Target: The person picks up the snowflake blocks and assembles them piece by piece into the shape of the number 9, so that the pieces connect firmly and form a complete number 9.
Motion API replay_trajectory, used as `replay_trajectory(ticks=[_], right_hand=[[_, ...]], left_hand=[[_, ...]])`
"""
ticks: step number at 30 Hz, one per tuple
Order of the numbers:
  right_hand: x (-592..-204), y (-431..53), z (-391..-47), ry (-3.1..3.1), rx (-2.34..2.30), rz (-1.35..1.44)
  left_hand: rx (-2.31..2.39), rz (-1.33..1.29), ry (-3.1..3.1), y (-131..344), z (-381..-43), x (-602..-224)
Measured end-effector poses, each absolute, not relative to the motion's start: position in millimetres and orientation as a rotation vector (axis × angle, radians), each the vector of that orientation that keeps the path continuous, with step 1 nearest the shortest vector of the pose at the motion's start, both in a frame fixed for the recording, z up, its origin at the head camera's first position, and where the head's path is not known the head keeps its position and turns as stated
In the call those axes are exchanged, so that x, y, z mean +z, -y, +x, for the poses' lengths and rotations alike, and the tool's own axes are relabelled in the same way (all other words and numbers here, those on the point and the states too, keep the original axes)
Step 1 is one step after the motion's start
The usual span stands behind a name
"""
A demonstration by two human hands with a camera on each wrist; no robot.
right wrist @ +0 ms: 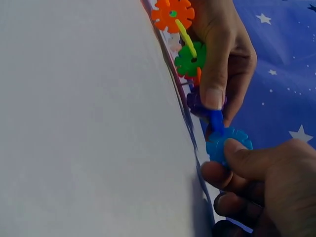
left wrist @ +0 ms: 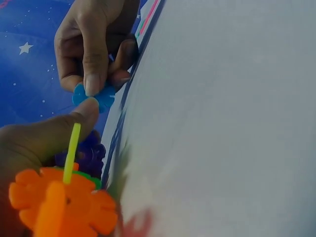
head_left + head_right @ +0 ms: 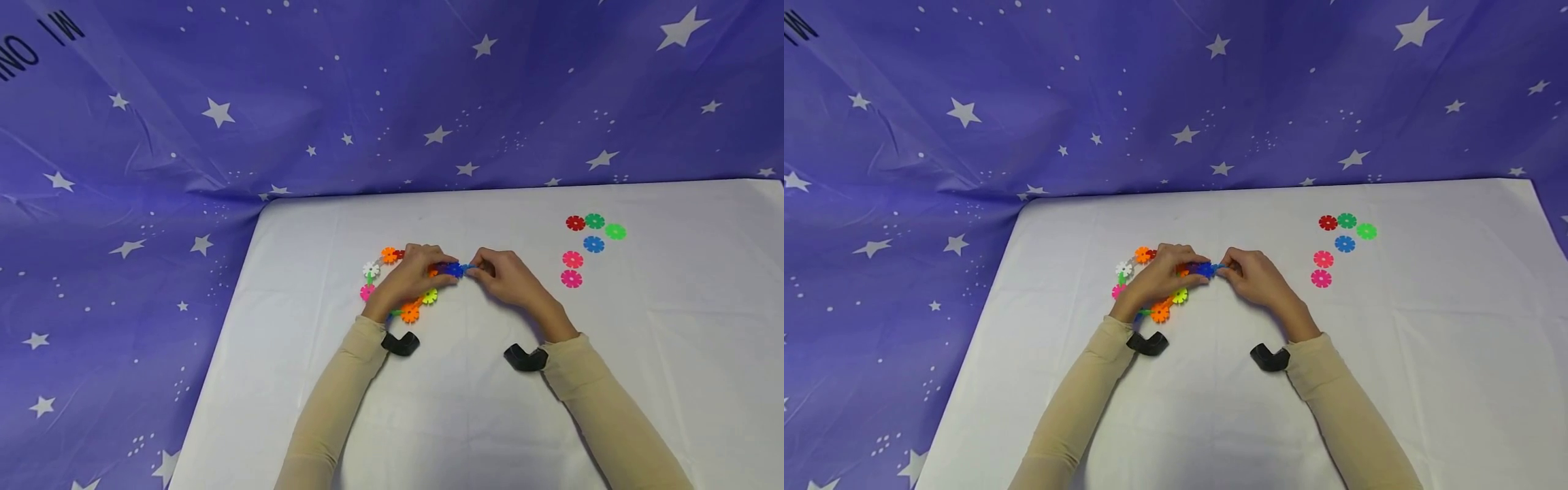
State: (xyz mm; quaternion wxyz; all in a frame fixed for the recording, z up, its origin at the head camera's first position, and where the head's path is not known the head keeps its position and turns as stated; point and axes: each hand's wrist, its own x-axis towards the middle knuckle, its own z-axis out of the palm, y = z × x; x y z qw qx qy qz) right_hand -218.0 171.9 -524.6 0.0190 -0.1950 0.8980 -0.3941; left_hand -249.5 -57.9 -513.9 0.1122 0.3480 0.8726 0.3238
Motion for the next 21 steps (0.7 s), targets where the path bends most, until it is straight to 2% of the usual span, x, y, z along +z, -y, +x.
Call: replay_trajectory(ticks=[8, 21], right_hand=[[-525.5, -165.4, -216.1, -2.856, -1.294, -0.668], [-526.4, -171.8, -220.2, -2.779, -1.284, -0.587]], left_hand=[[0.981, 1.063, -2.559, 55.6, -250.2, -514.3], [0.836, 1.018, -2.627, 57.0, -251.3, -512.8]])
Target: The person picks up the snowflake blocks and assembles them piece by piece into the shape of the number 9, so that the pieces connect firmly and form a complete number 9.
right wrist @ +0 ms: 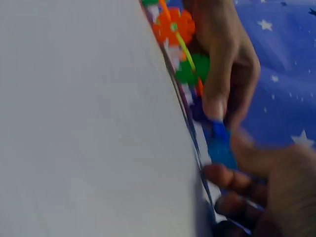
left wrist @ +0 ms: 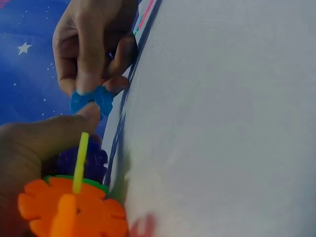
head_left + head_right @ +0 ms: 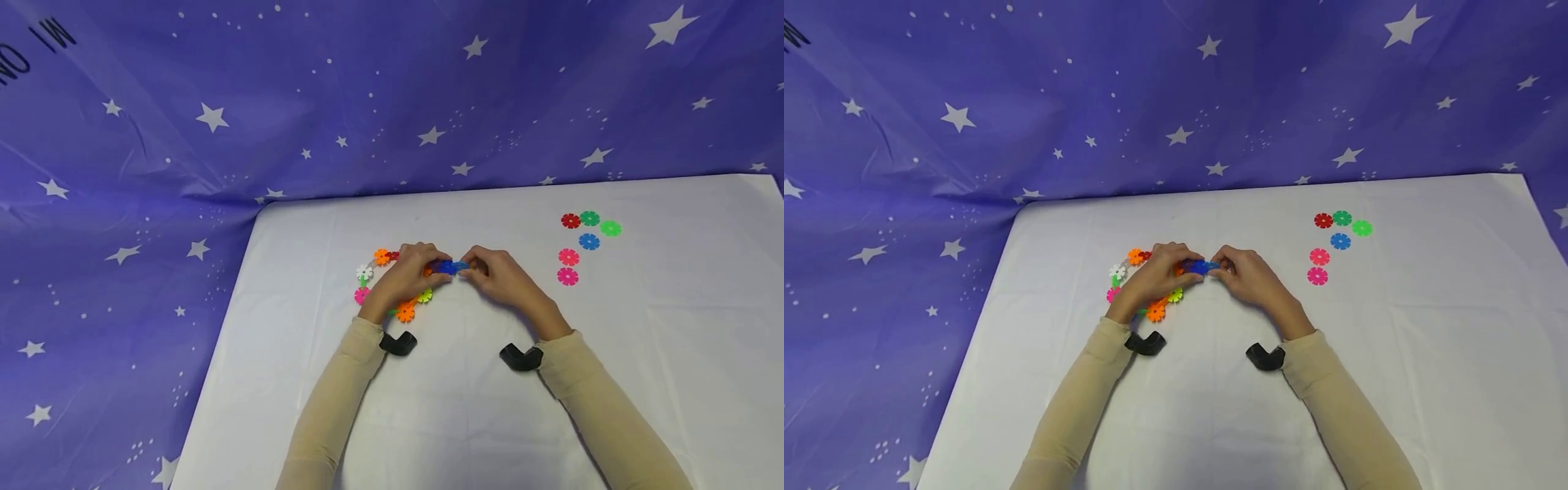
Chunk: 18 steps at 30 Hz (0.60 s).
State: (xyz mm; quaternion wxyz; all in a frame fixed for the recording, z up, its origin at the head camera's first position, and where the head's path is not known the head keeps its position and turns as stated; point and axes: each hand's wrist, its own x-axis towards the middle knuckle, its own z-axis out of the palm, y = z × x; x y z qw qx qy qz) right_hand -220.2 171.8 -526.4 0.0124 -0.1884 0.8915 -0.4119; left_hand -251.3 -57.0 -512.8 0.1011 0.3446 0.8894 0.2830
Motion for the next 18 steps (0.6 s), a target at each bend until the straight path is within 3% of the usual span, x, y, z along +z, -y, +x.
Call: replay_trajectory(ticks=[10, 18], right_hand=[[-498, -268, -225, -3.023, -1.155, -0.123], [-491, -317, -215, -2.851, -0.816, -0.087]], left_hand=[[0.728, 1.006, -2.676, 58, -251, -512], [0.744, 1.003, -2.661, 57, -252, -511]])
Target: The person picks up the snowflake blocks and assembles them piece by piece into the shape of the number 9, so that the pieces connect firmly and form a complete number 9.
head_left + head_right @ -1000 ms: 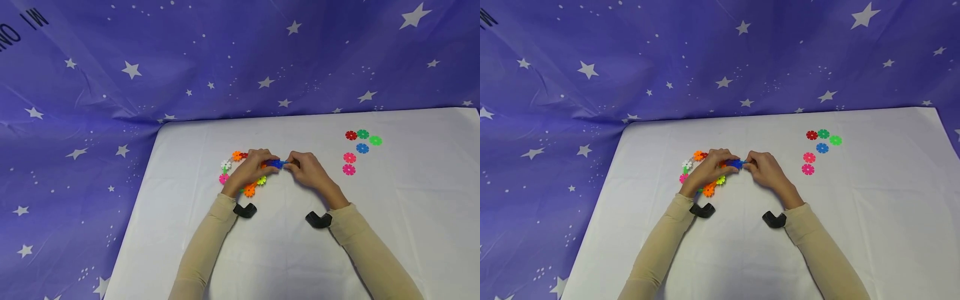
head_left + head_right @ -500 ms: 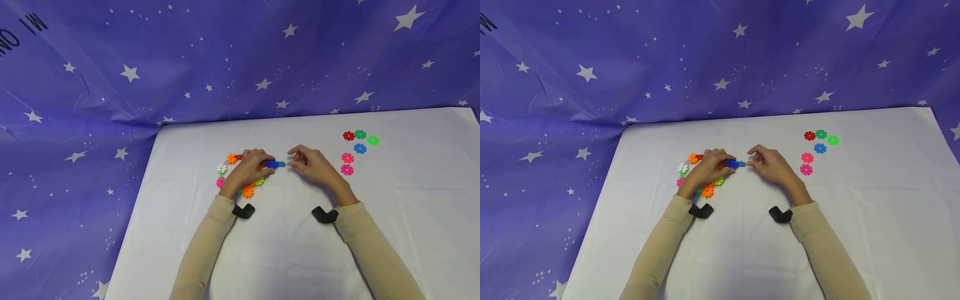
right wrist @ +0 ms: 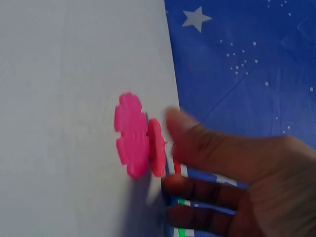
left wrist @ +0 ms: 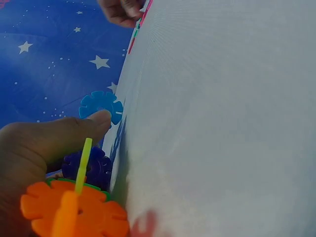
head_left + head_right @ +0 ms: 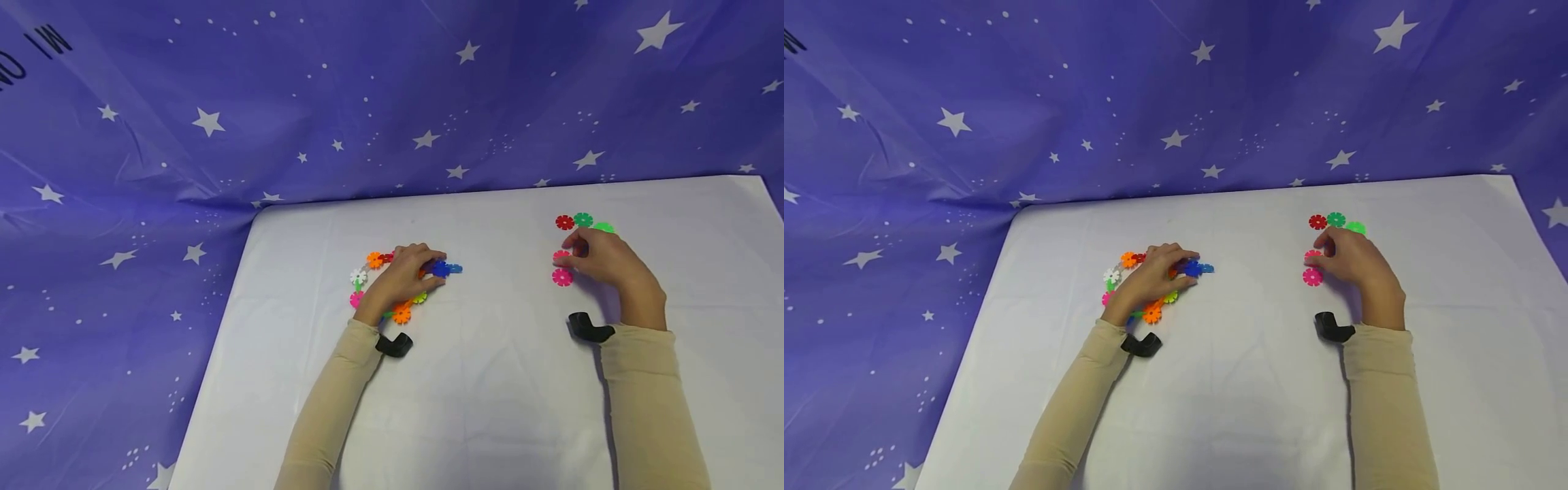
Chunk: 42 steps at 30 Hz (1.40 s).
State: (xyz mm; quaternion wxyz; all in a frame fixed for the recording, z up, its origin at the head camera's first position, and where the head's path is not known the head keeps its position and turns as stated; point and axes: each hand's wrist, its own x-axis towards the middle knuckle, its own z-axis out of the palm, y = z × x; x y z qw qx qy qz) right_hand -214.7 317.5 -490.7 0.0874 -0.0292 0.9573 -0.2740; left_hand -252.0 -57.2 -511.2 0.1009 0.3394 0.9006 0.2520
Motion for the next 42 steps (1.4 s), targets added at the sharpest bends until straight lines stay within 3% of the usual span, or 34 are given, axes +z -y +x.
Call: replay_trajectory(ticks=[15, 24, 29, 42], right_hand=[[-493, -310, -219, -2.791, -0.860, -0.129], [-504, -247, -221, -2.461, -1.449, -0.332], [-511, -215, -223, -2.293, -1.548, -0.391], [-516, -201, -224, -2.206, -1.598, -0.346]], left_hand=[[0.765, 0.985, -2.645, 56, -254, -499], [0.697, 0.998, -2.746, 43, -253, -510], [0.752, 1.004, -2.768, 40, -253, -512], [0.830, 1.022, -2.791, 39, -252, -512]])
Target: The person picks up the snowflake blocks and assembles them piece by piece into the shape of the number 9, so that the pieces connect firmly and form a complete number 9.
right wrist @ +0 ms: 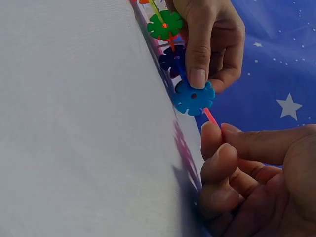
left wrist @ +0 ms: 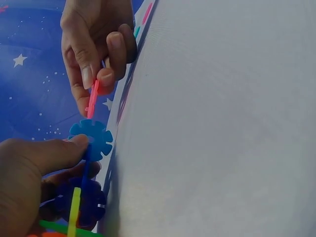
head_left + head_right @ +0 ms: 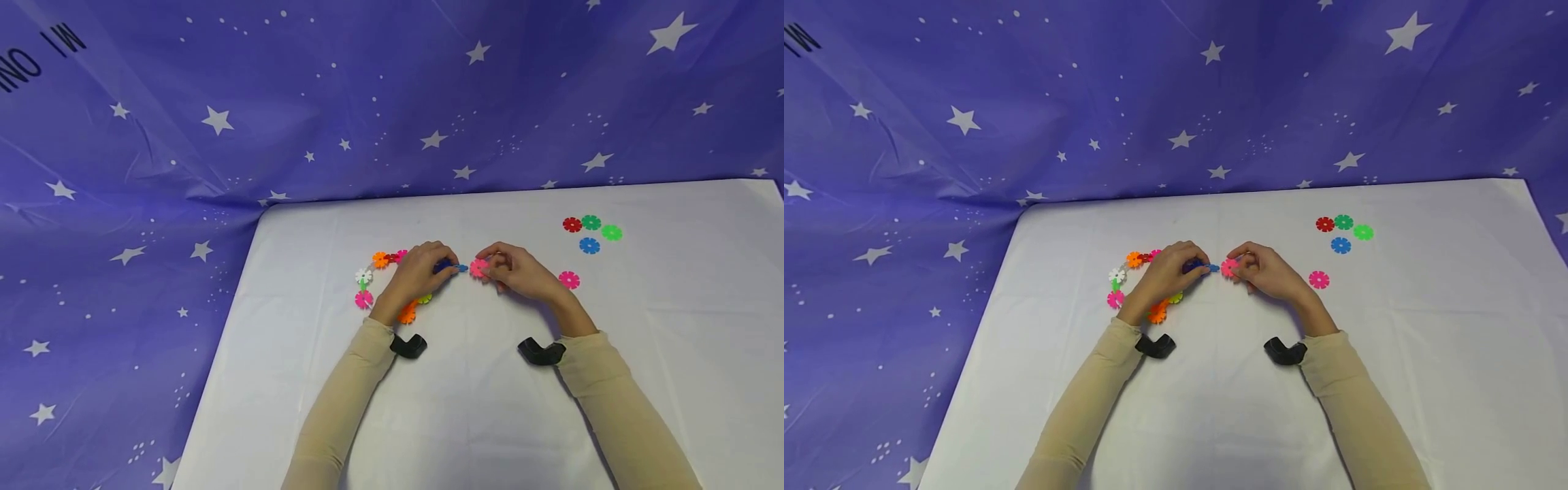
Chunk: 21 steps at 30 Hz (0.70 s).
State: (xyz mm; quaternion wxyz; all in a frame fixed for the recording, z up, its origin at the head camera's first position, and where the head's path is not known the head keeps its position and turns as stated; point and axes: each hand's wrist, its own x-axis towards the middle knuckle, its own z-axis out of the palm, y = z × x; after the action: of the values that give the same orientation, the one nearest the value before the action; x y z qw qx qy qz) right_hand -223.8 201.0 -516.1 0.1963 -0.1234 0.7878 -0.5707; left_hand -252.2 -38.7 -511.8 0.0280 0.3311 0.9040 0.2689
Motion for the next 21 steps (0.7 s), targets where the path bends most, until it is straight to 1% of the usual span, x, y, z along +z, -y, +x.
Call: replay_trajectory(ticks=[8, 21], right_hand=[[-526, -198, -223, -2.148, -1.663, -0.370], [-527, -181, -222, -2.151, -1.755, -0.262]], left_hand=[[0.920, 1.045, -2.754, 40, -253, -513], [1.059, 1.168, -2.708, 42, -259, -520]])
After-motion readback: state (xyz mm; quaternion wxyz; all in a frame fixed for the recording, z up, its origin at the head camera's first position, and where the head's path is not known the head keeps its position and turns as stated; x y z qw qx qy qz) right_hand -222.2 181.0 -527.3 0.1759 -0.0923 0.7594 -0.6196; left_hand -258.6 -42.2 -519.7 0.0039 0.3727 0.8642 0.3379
